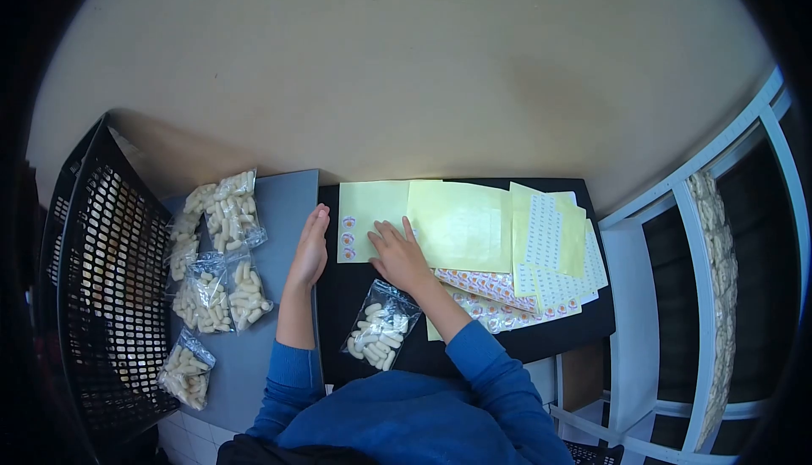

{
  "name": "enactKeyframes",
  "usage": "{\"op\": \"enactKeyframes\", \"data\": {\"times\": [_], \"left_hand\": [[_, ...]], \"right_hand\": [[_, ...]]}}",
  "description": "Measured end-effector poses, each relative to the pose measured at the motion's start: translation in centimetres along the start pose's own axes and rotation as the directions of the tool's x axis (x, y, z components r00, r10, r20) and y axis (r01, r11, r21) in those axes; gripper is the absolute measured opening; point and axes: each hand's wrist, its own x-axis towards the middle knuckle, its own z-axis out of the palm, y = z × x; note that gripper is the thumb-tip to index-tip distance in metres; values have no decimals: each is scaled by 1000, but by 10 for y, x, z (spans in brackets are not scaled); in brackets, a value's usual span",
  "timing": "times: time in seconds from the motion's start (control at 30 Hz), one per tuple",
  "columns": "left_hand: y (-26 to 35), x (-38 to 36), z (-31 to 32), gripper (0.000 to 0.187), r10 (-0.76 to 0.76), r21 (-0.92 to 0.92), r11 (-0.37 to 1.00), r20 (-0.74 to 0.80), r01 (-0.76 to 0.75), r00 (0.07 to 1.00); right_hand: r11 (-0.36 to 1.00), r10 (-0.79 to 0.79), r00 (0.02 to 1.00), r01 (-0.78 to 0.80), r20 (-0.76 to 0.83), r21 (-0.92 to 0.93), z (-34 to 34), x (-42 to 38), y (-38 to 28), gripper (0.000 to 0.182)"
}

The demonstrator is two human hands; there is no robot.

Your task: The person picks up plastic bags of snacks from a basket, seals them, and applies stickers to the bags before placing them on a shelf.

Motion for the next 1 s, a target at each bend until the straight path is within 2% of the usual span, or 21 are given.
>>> {"op": "enactKeyframes", "data": {"times": [0.07,0.1,0.17,0.3,0.5,0.57,0.6,0.67,0.8,0.87,0.9,0.93,1.0], "left_hand": [[-6,2,1,56,-5,40,999,-9,5,1000],[-8,4,-1,57,-10,59,998,-12,11,1000],[-14,6,-1,58,-18,102,995,-17,20,1000],[-23,11,-3,60,-29,191,981,-28,33,999],[-36,23,7,64,-35,309,950,-52,50,998],[-39,27,9,65,-32,347,937,-56,49,998],[-17,13,20,57,-38,247,967,-77,56,996],[-16,13,21,40,-62,218,975,36,53,997],[-21,15,20,26,-2,242,970,86,-19,996],[-22,16,21,21,30,212,976,115,-54,993],[-22,16,21,21,30,211,976,116,-55,993],[-22,16,20,20,22,203,978,140,-50,990],[-22,16,21,20,13,195,980,169,-46,986]], "right_hand": [[997,41,997,-37,-61,72,-1,5,-10,59],[997,41,997,-37,-59,71,3,8,-16,59],[981,152,976,-131,-158,140,15,14,-27,73],[965,256,958,-246,-133,90,41,17,-31,76],[966,235,946,-201,-222,166,46,14,-19,57],[918,274,922,-166,-274,362,44,13,-15,49],[919,271,922,-163,-277,358,43,13,-15,49],[826,346,897,-152,-275,542,38,13,-15,46],[824,324,874,-73,-361,563,26,13,-17,42],[699,512,748,-76,-423,711,20,15,-13,38],[667,572,689,-77,-444,741,16,18,-11,28],[667,573,688,-77,-445,741,13,20,-8,28],[675,539,743,-101,-395,731,-2,23,-10,16]]}}
